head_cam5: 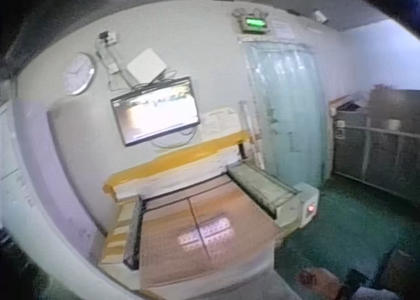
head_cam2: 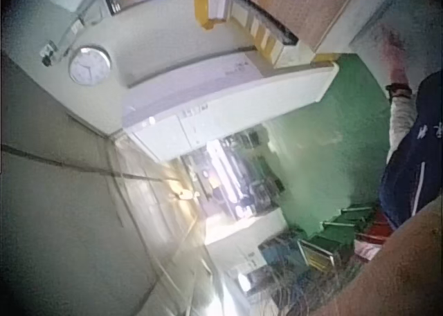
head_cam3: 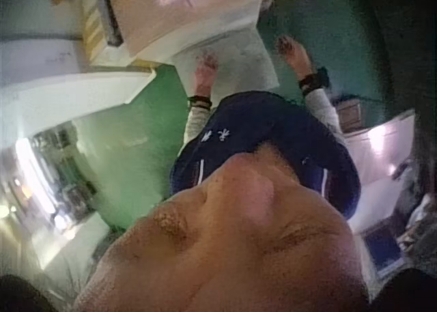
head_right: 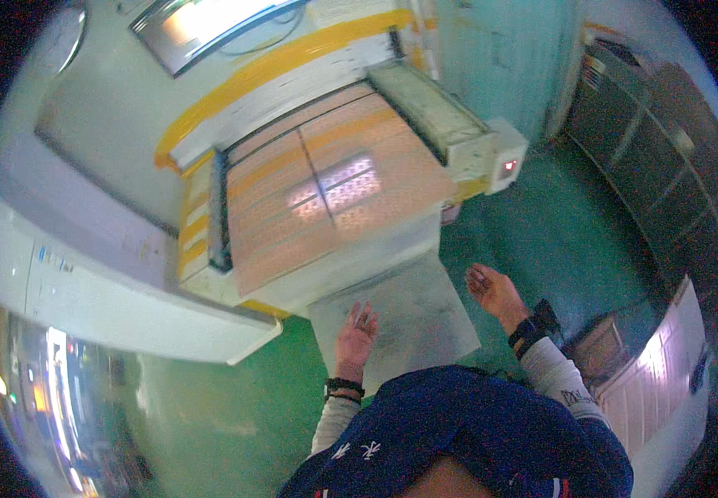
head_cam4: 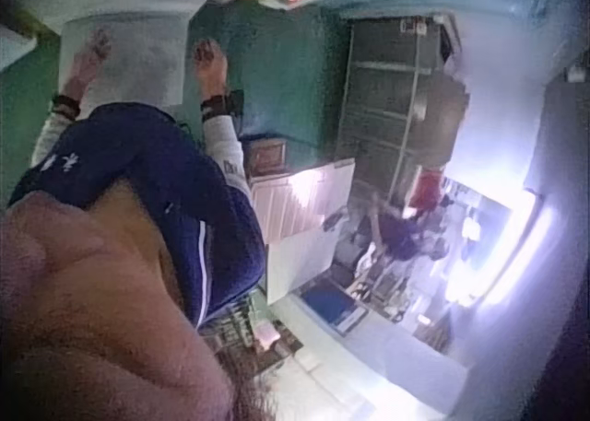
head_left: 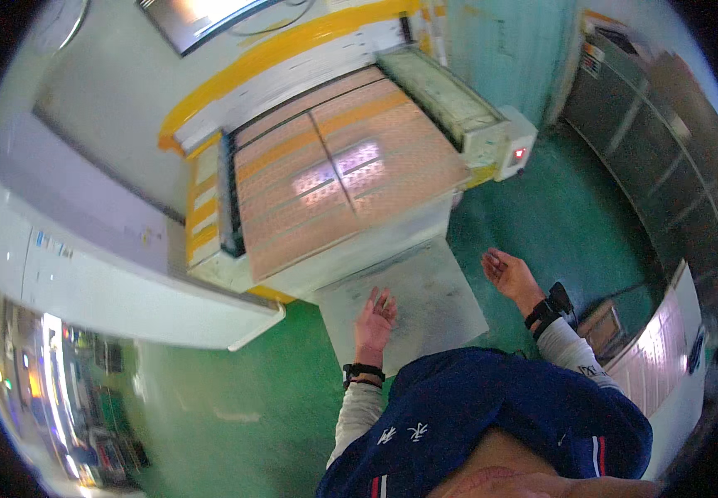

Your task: Handling and placing printed circuit board sheets onto an industrial machine for processing.

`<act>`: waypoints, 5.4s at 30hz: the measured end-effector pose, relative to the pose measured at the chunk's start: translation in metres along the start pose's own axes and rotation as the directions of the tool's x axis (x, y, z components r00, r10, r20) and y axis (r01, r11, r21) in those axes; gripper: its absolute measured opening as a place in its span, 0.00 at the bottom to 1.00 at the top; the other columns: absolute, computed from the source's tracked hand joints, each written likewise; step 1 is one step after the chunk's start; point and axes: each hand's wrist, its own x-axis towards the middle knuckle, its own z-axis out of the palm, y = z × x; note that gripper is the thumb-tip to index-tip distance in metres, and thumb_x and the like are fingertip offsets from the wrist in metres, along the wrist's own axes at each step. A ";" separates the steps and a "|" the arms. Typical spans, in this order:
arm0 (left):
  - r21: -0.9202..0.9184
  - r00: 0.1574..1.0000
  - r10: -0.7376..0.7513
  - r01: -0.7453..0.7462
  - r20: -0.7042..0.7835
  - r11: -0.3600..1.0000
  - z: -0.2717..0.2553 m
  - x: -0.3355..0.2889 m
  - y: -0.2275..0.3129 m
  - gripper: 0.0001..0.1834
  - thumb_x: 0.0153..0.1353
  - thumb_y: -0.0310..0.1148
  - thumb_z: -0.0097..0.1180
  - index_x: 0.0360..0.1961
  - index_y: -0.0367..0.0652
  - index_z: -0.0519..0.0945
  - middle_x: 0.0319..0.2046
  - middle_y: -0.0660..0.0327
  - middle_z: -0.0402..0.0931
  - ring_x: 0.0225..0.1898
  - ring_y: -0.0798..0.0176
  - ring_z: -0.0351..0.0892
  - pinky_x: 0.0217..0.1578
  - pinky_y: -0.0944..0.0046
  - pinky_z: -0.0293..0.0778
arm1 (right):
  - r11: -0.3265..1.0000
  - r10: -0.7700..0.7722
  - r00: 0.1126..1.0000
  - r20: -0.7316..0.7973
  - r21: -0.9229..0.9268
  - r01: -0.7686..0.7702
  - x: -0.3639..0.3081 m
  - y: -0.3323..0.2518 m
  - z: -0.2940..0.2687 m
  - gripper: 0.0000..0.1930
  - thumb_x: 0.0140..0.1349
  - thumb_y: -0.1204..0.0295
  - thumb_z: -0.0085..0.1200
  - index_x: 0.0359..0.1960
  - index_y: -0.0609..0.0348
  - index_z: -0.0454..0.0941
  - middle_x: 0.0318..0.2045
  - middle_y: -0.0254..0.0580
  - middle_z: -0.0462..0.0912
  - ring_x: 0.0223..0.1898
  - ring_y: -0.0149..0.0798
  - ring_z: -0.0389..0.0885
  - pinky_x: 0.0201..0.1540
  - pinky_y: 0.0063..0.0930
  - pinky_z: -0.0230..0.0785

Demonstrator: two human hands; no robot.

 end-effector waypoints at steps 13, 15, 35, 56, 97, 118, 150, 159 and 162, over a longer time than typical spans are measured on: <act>0.206 0.898 -0.441 0.429 0.011 0.879 0.080 0.072 -0.062 0.24 0.68 0.38 0.44 0.65 0.49 0.62 0.56 0.56 0.69 0.53 0.52 0.72 0.48 0.55 0.74 | 0.898 -0.260 0.924 -0.279 0.282 0.338 -0.101 -0.053 -0.127 0.14 0.65 0.69 0.50 0.49 0.62 0.71 0.40 0.43 0.78 0.43 0.42 0.79 0.50 0.35 0.74; 0.215 0.834 -0.546 0.521 0.076 0.826 0.095 0.082 -0.091 0.26 0.68 0.37 0.44 0.66 0.47 0.60 0.59 0.54 0.66 0.55 0.51 0.71 0.48 0.55 0.74 | 0.848 -0.312 0.902 -0.299 0.340 0.406 -0.138 -0.067 -0.148 0.13 0.65 0.69 0.50 0.48 0.61 0.71 0.41 0.42 0.79 0.44 0.41 0.79 0.50 0.35 0.74; 0.701 0.214 -0.974 0.685 0.070 0.201 0.259 0.056 -0.357 0.24 0.67 0.35 0.47 0.62 0.40 0.64 0.58 0.52 0.67 0.56 0.52 0.69 0.55 0.55 0.70 | 0.732 -0.465 -0.592 -0.659 -0.662 0.161 -0.477 0.002 -0.389 0.17 0.54 0.70 0.55 0.45 0.64 0.79 0.41 0.47 0.83 0.43 0.38 0.82 0.46 0.29 0.71; 0.975 0.153 -0.983 0.212 -0.105 -0.071 0.319 0.006 -0.497 0.24 0.65 0.31 0.52 0.60 0.36 0.65 0.52 0.55 0.72 0.50 0.57 0.74 0.49 0.58 0.71 | 0.735 -0.343 -0.198 -0.918 -0.394 0.552 -0.495 -0.011 -0.355 0.10 0.61 0.69 0.51 0.40 0.59 0.80 0.29 0.31 0.79 0.29 0.26 0.74 0.31 0.22 0.68; 0.976 0.369 -0.924 0.215 -0.103 -0.023 0.309 0.049 -0.430 0.06 0.60 0.28 0.59 0.32 0.47 0.73 0.26 0.66 0.76 0.24 0.68 0.73 0.25 0.70 0.69 | 0.776 -0.399 0.283 -0.872 -0.157 0.611 -0.445 0.037 -0.253 0.13 0.64 0.59 0.53 0.34 0.57 0.77 0.26 0.32 0.77 0.22 0.29 0.76 0.27 0.23 0.71; 0.907 0.482 -0.865 0.412 -0.139 0.084 0.280 0.049 -0.396 0.05 0.63 0.27 0.53 0.40 0.44 0.75 0.36 0.63 0.78 0.37 0.64 0.77 0.37 0.60 0.74 | 0.468 -0.396 0.164 -0.903 -0.045 0.883 -0.489 0.092 -0.300 0.13 0.67 0.66 0.47 0.46 0.62 0.75 0.40 0.39 0.81 0.41 0.34 0.81 0.47 0.32 0.75; 0.618 0.396 -0.917 0.711 0.041 0.335 0.314 0.062 -0.418 0.17 0.64 0.28 0.51 0.54 0.40 0.71 0.54 0.55 0.72 0.57 0.51 0.70 0.57 0.46 0.67 | 0.420 -0.251 0.136 -0.958 0.019 0.907 -0.436 0.094 -0.307 0.09 0.64 0.64 0.54 0.39 0.54 0.73 0.36 0.35 0.78 0.36 0.34 0.76 0.39 0.32 0.71; 0.627 0.485 -0.875 0.677 0.015 0.385 0.340 0.076 -0.400 0.11 0.62 0.31 0.56 0.45 0.41 0.78 0.48 0.58 0.77 0.52 0.56 0.74 0.54 0.50 0.69 | 0.311 -0.378 0.289 -0.879 0.173 0.934 -0.427 0.090 -0.310 0.09 0.66 0.65 0.52 0.42 0.56 0.74 0.39 0.35 0.78 0.40 0.34 0.76 0.43 0.35 0.73; 0.629 0.472 -0.876 0.653 0.098 0.422 0.360 0.073 -0.386 0.10 0.61 0.34 0.58 0.42 0.42 0.80 0.47 0.58 0.78 0.52 0.56 0.74 0.53 0.49 0.69 | 0.381 -0.380 0.352 -0.855 0.202 0.902 -0.424 0.096 -0.312 0.09 0.64 0.67 0.53 0.42 0.57 0.75 0.36 0.34 0.78 0.37 0.32 0.77 0.39 0.31 0.74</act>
